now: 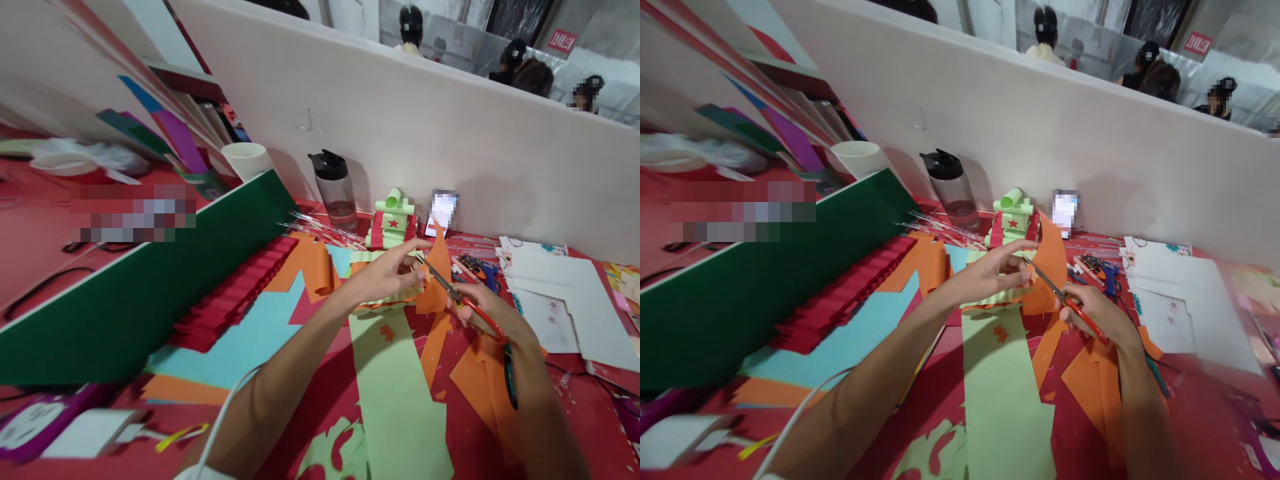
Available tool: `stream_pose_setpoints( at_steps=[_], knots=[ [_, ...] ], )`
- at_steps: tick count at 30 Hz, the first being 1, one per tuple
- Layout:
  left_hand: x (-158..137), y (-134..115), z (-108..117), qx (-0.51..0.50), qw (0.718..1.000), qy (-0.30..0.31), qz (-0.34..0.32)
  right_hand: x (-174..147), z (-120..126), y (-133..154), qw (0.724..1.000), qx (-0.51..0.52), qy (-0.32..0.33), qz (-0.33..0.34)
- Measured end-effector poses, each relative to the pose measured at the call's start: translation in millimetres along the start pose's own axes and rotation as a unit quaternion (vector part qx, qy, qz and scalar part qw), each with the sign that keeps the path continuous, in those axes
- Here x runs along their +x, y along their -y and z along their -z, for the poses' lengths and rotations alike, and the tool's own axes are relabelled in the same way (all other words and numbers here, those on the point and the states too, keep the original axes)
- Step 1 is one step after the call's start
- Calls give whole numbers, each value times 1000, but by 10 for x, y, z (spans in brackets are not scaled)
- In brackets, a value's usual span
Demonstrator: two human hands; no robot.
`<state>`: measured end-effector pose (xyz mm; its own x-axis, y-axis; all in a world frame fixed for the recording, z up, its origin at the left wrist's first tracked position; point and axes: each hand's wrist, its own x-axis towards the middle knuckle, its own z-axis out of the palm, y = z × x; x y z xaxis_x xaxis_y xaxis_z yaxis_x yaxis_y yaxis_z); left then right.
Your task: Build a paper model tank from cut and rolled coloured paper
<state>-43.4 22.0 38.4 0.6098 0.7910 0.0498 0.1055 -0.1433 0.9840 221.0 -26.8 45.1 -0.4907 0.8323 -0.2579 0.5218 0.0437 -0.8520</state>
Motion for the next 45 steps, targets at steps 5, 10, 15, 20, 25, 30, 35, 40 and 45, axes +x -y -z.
stream_pose_setpoints(
  at_steps=[5, 10, 15, 20, 25, 30, 35, 40, 45],
  knots=[
    [17, 53, -1, 12, 1000, 10, 2, 9, 29, -40, 1000, 18, 1, -3],
    [10, 17, -1, 31, 999, 11, 9, 12, 28, -40, 1000, 5, -5, -7],
    [0, -5, 2, 17, 1000, 15, 12, 14, 46, -48, 1000, 21, 12, -11],
    [-2, 13, 5, 6, 1000, 20, 22, 21, 55, -86, 999, 24, 27, -6],
    [-9, -1, -1, 7, 999, 23, 25, 4, 42, -71, 999, 29, 27, -1],
    [-9, -28, -5, 30, 999, 33, 23, 12, 34, -24, 999, 22, 38, -13],
    [6, 9, 2, 34, 998, 41, 14, 29, 14, 30, 1000, -12, 8, -20],
    [-11, 7, 9, 30, 998, 53, 19, 10, 31, 35, 1000, -9, 12, -24],
    [-28, -44, 116, 20, 999, 23, 40, -118, 175, -82, 997, 75, 17, -5]
  ],
)
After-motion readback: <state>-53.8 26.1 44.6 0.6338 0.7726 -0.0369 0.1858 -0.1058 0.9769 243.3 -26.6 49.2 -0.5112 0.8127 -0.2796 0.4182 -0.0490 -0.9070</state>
